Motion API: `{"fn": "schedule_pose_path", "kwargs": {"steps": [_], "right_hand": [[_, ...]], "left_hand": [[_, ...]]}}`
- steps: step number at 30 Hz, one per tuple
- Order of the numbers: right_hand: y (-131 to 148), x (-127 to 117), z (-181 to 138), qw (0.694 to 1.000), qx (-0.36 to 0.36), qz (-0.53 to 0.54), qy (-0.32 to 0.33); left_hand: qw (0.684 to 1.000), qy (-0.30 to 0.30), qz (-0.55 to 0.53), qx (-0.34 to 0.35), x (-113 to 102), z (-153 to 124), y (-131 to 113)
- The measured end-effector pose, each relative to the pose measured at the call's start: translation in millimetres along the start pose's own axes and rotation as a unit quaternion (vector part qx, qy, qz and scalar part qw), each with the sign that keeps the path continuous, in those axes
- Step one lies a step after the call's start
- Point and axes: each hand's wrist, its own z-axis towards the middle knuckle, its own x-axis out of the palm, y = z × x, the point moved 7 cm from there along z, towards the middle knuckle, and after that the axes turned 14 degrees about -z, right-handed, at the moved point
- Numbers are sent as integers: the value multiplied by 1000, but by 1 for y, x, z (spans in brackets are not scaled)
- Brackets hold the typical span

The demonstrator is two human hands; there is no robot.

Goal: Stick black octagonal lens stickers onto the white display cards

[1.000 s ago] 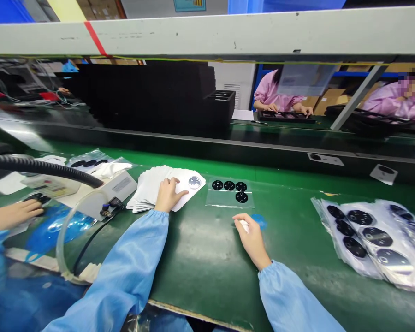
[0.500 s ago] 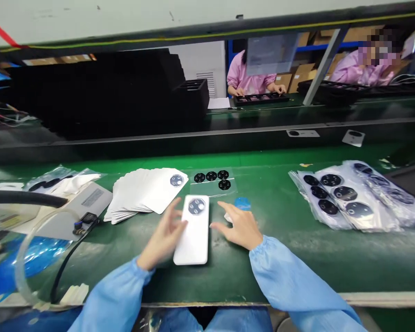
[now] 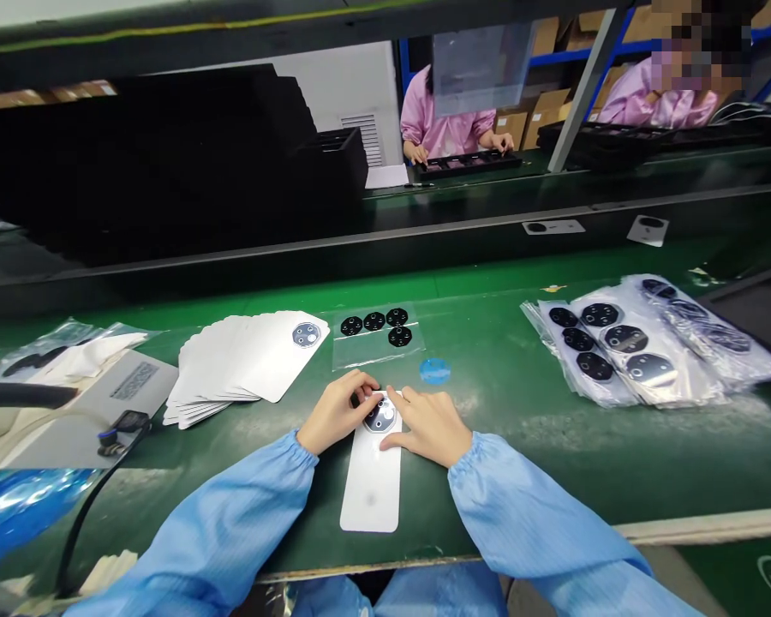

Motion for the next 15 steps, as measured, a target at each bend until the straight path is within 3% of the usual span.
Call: {"fn": "schedule_pose_path", "kwargs": {"steps": [15], "right_hand": [[-1,2,-1,1000,-7,-6,20]], "left_hand": [[993,111,-9,26,1,20,4]]}}
